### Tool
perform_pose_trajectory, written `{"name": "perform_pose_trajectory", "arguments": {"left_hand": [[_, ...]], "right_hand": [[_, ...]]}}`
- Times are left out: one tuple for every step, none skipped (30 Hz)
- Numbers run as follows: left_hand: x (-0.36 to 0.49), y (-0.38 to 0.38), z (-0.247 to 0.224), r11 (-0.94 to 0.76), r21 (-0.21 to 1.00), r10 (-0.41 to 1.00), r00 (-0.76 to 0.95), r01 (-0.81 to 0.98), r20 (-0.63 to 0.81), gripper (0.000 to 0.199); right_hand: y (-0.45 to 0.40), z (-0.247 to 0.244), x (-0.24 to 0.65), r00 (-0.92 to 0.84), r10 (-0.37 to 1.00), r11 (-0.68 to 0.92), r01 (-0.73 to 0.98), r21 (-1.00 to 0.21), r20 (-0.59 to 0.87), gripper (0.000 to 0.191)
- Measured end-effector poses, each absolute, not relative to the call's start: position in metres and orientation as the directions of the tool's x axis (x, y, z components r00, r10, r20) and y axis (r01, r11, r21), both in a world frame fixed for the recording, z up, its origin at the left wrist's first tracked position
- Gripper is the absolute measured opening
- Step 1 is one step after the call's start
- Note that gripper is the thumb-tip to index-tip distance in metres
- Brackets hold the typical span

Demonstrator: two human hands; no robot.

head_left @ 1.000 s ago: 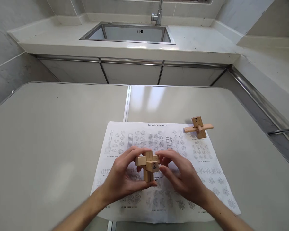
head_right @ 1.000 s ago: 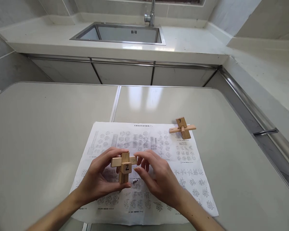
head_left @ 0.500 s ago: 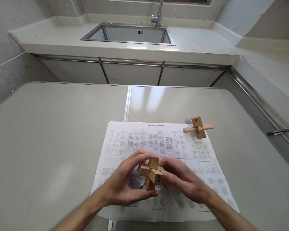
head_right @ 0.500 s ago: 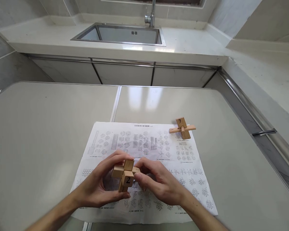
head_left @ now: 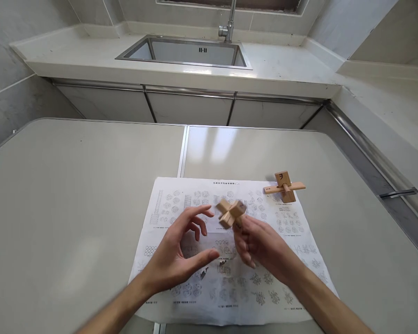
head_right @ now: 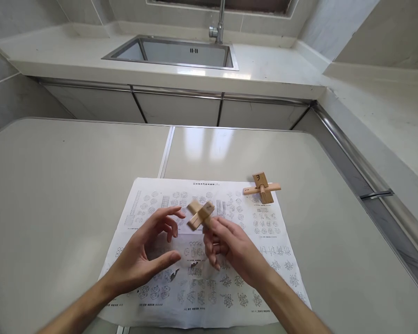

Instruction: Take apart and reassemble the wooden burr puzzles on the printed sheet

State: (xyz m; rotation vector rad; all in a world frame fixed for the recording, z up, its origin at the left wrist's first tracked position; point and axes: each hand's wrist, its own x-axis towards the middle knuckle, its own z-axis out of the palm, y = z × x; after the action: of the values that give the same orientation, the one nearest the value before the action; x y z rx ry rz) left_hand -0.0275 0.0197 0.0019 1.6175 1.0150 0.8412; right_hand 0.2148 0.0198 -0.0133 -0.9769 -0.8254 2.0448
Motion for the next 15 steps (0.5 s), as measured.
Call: {"name": "perform_pose_trajectory", "arguments": {"left_hand": [[-0.027, 0.020, 0.002, -0.133, 0.966, 0.916, 0.400, 0.221, 0.035, 0.059], [-0.026, 0.021, 0.003, -0.130, 0.964, 0.915, 0.402, 0.232, 0.027, 0.051], [-0.026, 0.021, 0.004, -0.130, 0.962, 0.913, 0.407, 0.241, 0.022, 0.046], [-0.025, 0.021, 0.005, -0.132, 0.960, 0.911, 0.411, 0.246, 0.020, 0.041], [-0.025, 0.022, 0.005, -0.133, 0.959, 0.910, 0.415, 0.249, 0.019, 0.038], [-0.024, 0.022, 0.006, -0.133, 0.958, 0.909, 0.417, 0.252, 0.017, 0.035], [-0.024, 0.021, 0.006, -0.132, 0.958, 0.909, 0.418, 0.255, 0.014, 0.033], [-0.024, 0.021, 0.006, -0.130, 0.957, 0.909, 0.417, 0.258, 0.011, 0.032], [-0.024, 0.021, 0.006, -0.127, 0.957, 0.910, 0.416, 0.262, 0.007, 0.030], [-0.024, 0.021, 0.006, -0.125, 0.956, 0.909, 0.416, 0.265, 0.004, 0.029], [-0.024, 0.021, 0.006, -0.124, 0.956, 0.909, 0.417, 0.267, 0.001, 0.029], [-0.023, 0.021, 0.006, -0.123, 0.956, 0.908, 0.419, 0.267, 0.000, 0.028], [-0.023, 0.021, 0.006, -0.121, 0.957, 0.908, 0.420, 0.265, -0.002, 0.027], [-0.023, 0.021, 0.005, -0.117, 0.958, 0.907, 0.421, 0.262, -0.004, 0.026], [-0.023, 0.022, 0.005, -0.112, 0.959, 0.906, 0.423, 0.259, -0.008, 0.025]], "right_hand": [[0.022, -0.014, 0.217, -0.435, 0.804, -0.571, -0.370, -0.733, -0.406, 0.036], [0.024, -0.014, 0.220, -0.411, 0.801, -0.590, -0.414, -0.693, -0.436, 0.036], [0.026, -0.014, 0.223, -0.387, 0.798, -0.601, -0.453, -0.659, -0.461, 0.036], [0.028, -0.014, 0.226, -0.365, 0.796, -0.606, -0.487, -0.630, -0.483, 0.035], [0.031, -0.015, 0.229, -0.338, 0.798, -0.601, -0.521, -0.607, -0.500, 0.033], [0.033, -0.016, 0.232, -0.315, 0.799, -0.594, -0.548, -0.589, -0.512, 0.030], [0.035, -0.017, 0.235, -0.298, 0.803, -0.582, -0.576, -0.573, -0.516, 0.027], [0.037, -0.018, 0.238, -0.289, 0.807, -0.571, -0.604, -0.556, -0.515, 0.025], [0.039, -0.019, 0.240, -0.288, 0.811, -0.561, -0.629, -0.538, -0.509, 0.024], [0.041, -0.020, 0.242, -0.293, 0.814, -0.554, -0.652, -0.518, -0.502, 0.024], [0.042, -0.021, 0.244, -0.301, 0.815, -0.550, -0.671, -0.497, -0.495, 0.023], [0.044, -0.022, 0.246, -0.309, 0.815, -0.547, -0.688, -0.476, -0.490, 0.023], [0.045, -0.023, 0.247, -0.316, 0.815, -0.545, -0.703, -0.457, -0.486, 0.022], [0.046, -0.024, 0.248, -0.322, 0.813, -0.544, -0.716, -0.438, -0.485, 0.020], [0.047, -0.025, 0.249, -0.327, 0.810, -0.545, -0.727, -0.419, -0.486, 0.019]]}}
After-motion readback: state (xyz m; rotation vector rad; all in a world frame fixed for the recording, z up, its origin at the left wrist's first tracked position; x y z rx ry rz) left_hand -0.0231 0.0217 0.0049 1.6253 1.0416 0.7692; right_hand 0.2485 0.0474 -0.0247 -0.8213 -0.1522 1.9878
